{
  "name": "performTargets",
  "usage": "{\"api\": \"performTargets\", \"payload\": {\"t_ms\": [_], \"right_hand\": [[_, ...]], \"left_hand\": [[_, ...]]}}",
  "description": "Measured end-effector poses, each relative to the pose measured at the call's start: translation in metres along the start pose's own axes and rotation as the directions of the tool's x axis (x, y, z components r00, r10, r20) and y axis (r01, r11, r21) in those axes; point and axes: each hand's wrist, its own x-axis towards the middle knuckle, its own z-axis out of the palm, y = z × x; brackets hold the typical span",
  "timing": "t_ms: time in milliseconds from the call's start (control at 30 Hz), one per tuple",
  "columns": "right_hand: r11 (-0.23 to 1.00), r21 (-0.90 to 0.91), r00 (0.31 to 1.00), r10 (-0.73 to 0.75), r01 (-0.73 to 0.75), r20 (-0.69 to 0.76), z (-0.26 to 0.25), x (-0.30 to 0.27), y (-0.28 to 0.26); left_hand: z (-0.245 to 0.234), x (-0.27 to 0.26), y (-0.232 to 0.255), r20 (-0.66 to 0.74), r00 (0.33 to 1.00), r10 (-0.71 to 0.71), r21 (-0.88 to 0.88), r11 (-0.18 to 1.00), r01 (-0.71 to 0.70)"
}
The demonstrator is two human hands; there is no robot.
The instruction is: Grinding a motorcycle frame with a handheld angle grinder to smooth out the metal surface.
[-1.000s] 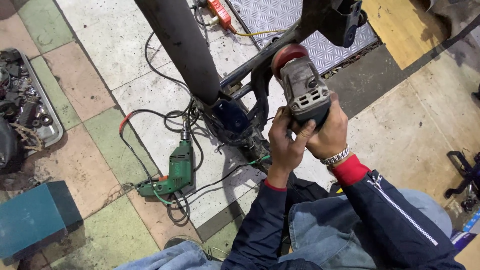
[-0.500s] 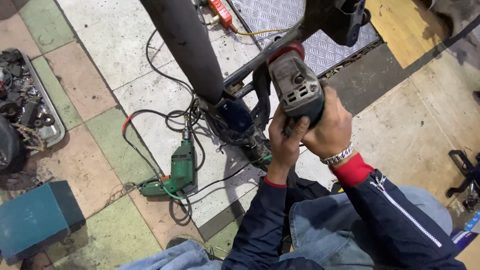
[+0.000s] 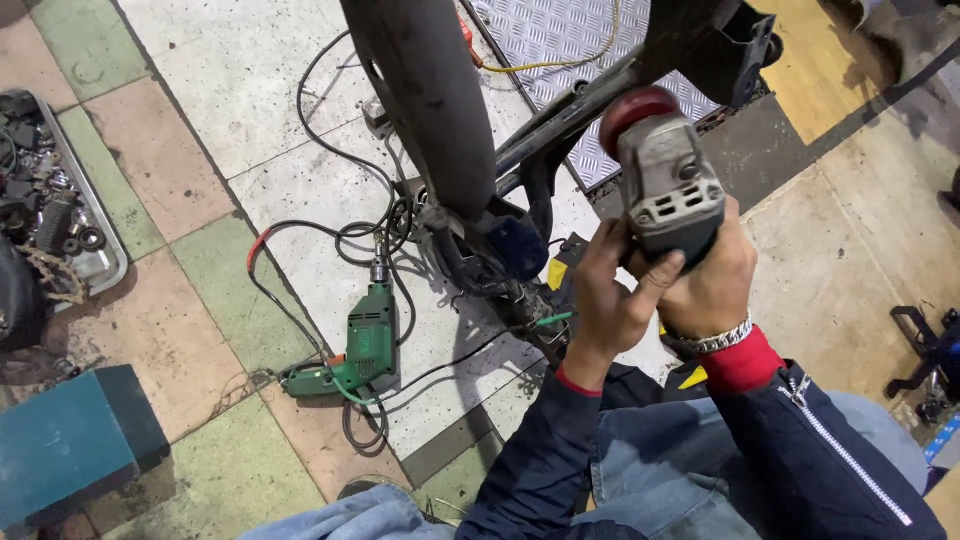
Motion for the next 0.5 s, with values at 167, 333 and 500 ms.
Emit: {"api": "performTargets", "payload": {"t_ms": [167, 333, 500], "right_hand": [[0.964, 0.230, 0.991, 0.127, -0.131, 0.029, 0.008, -0.008, 0.013], [0.807, 0.513, 0.954, 0.279, -0.294, 0.108, 0.037, -0.029, 0.042], [0.609, 0.709, 0.921, 0.359, -0.355, 0.153, 0.048, -0.022, 0.005]], "left_hand": [[0.004, 0.004, 0.024, -0.041, 0.998, 0.052, 0.325, 0.945, -0.036], [0.005, 0.005, 0.048, -0.049, 0.976, 0.210, 0.673, 0.729, -0.123], [0.008, 0.008, 0.062, -0.047, 0.949, 0.311, 0.845, 0.519, -0.128]]}}
